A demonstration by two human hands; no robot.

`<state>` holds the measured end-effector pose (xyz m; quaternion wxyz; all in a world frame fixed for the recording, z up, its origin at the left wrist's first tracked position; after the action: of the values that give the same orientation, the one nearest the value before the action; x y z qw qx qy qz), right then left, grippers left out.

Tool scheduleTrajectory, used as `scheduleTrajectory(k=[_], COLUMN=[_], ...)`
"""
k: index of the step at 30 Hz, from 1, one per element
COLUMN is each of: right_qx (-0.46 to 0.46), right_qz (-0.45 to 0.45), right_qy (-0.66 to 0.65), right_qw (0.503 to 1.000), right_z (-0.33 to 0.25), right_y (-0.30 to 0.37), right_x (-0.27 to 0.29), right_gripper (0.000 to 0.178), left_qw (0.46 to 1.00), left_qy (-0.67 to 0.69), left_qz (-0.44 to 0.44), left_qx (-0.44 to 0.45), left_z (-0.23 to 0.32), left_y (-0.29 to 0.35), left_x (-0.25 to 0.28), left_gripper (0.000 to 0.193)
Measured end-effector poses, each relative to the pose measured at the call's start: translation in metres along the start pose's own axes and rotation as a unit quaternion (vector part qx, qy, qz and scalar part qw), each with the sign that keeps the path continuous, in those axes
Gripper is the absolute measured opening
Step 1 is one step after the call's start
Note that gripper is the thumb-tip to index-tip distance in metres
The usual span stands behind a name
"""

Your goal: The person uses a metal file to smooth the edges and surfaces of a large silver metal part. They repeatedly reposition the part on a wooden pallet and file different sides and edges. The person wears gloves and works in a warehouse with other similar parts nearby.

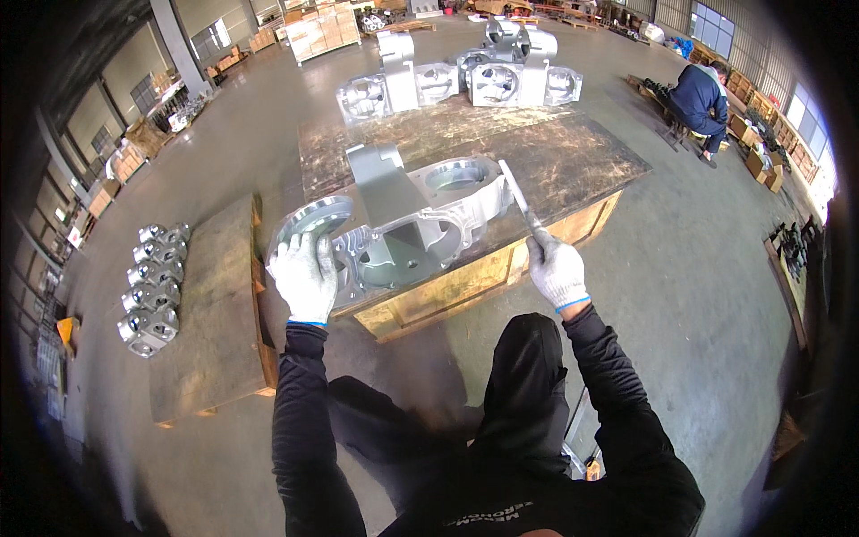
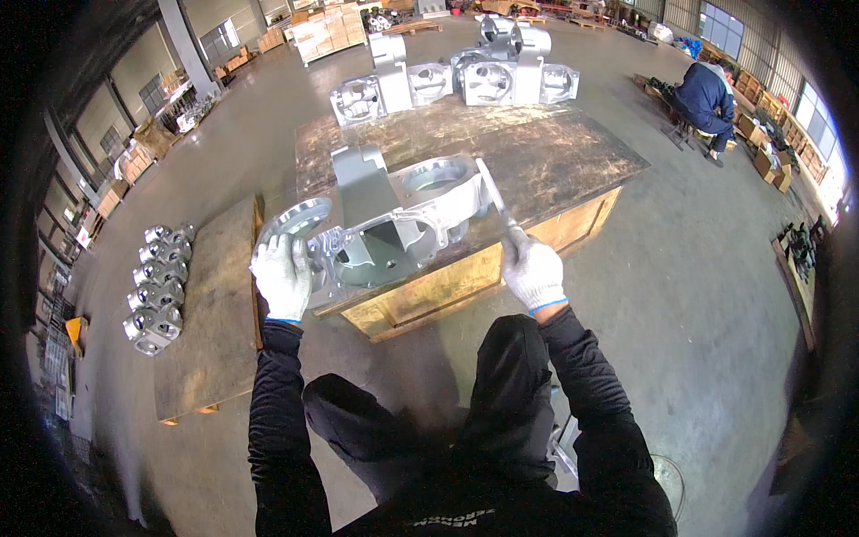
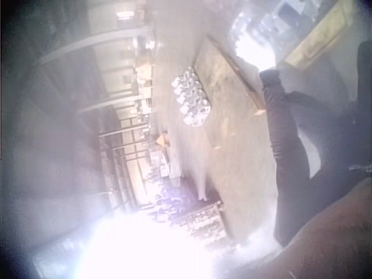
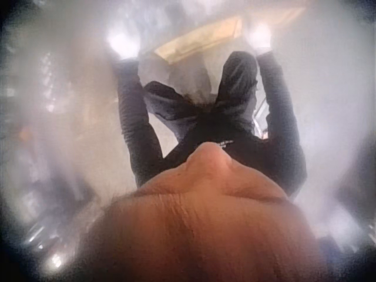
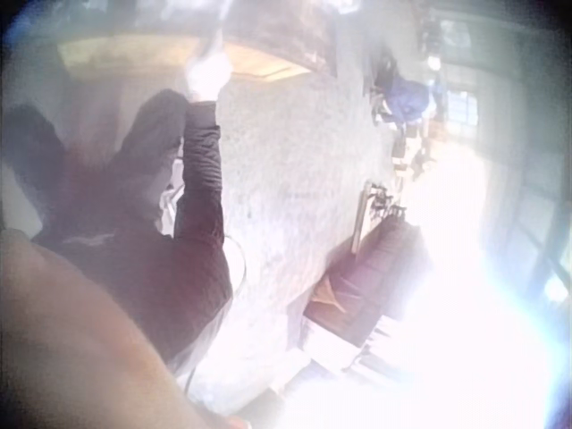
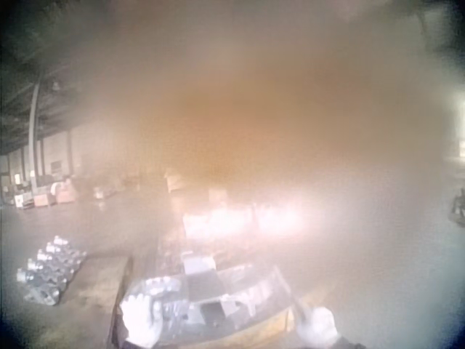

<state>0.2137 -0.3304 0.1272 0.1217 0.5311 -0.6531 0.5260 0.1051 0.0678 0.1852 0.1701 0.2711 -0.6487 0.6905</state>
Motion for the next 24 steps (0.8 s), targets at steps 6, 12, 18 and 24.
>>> scheduleTrajectory(k=[6,12,18,24], right_qx=[0.099,0.110,0.131,0.210], right_qz=[0.020,-0.248,-0.332,-0.234], right_qy=[-0.098,-0.092,0.117,0.221], right_qw=[0.990,0.958,0.927,0.923], right_z=[-0.027,-0.052,-0.055,-0.095], right_y=[-0.069,-0.075,-0.132,-0.138], right_x=[0.005,0.065,0.079,0.048], right_gripper=[0.036,0.044,0.041,0.035], left_qw=[1.000,0.999,0.999,0.998], left_qy=[0.028,-0.026,0.029,0.050], left_qz=[-0.003,0.021,0.034,0.040], left_qx=[0.000,0.024,0.010,0.007], left_z=[-0.002,0.004,0.014,0.018], left_y=[-0.002,0.006,0.027,0.041], left_x=[-0.006,-0.009,0.002,0.012], left_gripper=[0.021,0.022,0.019,0.017])
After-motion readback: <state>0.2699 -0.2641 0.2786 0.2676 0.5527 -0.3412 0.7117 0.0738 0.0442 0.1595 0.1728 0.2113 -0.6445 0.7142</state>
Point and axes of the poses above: each hand's wrist, its own y-axis away from the middle knuckle, its own x-axis out of the back of the hand, z = x × y, the point moved 2 cm from there along -y, towards the middle knuckle, and after that the axes turned 3 degrees about z, right-handed, at the moved point
